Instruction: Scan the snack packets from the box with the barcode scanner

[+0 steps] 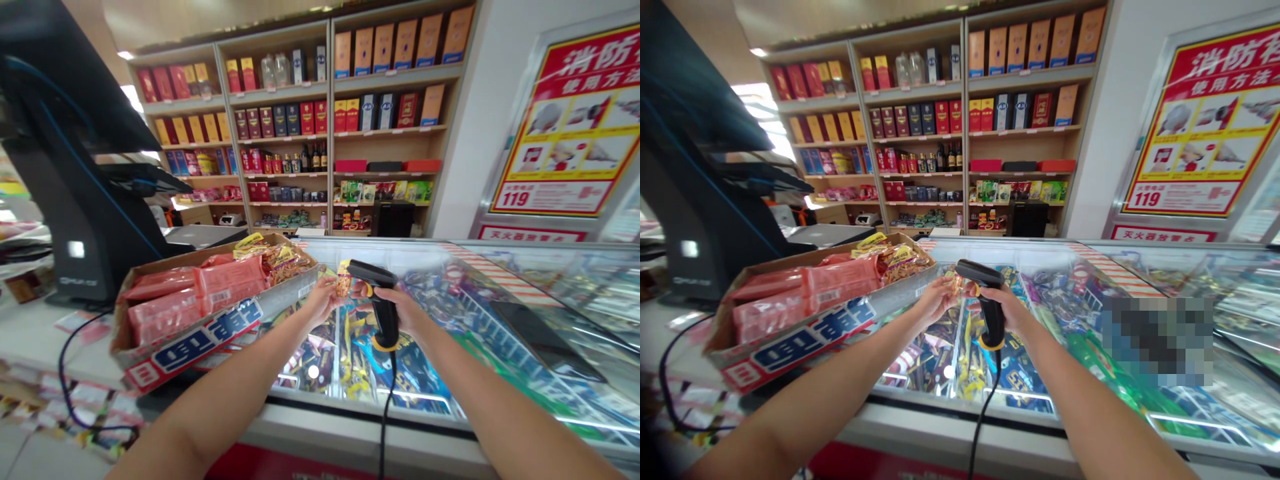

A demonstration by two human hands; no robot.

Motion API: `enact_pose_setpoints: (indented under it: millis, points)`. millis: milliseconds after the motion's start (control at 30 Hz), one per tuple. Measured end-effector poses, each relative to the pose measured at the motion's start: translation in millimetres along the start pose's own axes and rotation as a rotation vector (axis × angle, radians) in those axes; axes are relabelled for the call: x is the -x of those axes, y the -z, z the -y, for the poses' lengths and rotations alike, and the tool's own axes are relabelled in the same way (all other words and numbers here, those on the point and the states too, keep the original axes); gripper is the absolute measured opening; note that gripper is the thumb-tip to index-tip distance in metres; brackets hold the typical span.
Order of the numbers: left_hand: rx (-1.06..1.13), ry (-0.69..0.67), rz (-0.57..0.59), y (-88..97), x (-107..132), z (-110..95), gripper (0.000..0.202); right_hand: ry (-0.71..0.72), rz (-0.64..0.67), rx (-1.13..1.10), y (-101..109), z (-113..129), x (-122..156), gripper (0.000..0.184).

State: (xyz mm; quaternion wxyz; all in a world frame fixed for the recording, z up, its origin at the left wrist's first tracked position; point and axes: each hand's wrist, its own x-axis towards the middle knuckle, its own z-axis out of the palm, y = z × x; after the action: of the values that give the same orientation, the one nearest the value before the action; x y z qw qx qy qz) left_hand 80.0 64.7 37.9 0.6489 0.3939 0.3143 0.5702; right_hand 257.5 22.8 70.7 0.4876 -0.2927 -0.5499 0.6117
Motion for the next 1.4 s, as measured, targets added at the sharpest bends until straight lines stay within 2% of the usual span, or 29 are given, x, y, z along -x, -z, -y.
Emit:
enact_pose_setpoints:
  millis: [100, 200, 267, 367, 467, 533, 667, 733, 900, 1233, 1400]
  points:
    - [-0.063, -0.062, 0.017, -5.0, 5, 9, 0.025, -0.022, 0.062, -0.065, -11, -4, 3, 0.035]
    - [-0.125, -0.075, 0.033, -4.4, 7, 10, 0.028, -0.003, 0.081, -0.09, -12, -7, 2, 0.036]
    - [-0.07, -0.035, 0.042, -2.9, 8, 6, 0.03, 0.025, 0.069, -0.098, -9, -7, 0, 0.031]
    - [0.056, 0.031, 0.141, -2.8, 9, -2, 0.039, 0.05, 0.022, -0.094, -3, -6, -2, 0.025]
    - [0.05, 0.008, 0.205, -3.7, 9, -6, 0.036, 0.05, -0.01, -0.063, 0, -5, -3, 0.025]
    - [-0.006, -0.069, 0.12, -2.2, 6, -7, 0.029, 0.026, -0.026, -0.025, 1, -4, -3, 0.025]
    - [-0.153, -0.262, -0.161, 7.5, -4, -13, 0.024, -0.072, -0.106, 0.168, 7, -1, -4, 0.026]
    - [-0.227, -0.308, -0.225, 12.3, -7, -16, 0.022, -0.078, -0.112, 0.267, 11, 0, -4, 0.025]
    - [-0.306, -0.366, -0.238, 14.9, -8, -17, 0.019, -0.073, -0.05, 0.366, 14, 3, -3, 0.022]
    - [-0.302, -0.432, -0.276, 20.4, -13, -14, 0.032, -0.07, -0.006, 0.339, 11, 3, -4, 0.024]
    - [-0.312, -0.431, -0.274, 19.2, -13, -14, 0.03, -0.066, 0.002, 0.331, 8, 7, -2, 0.024]
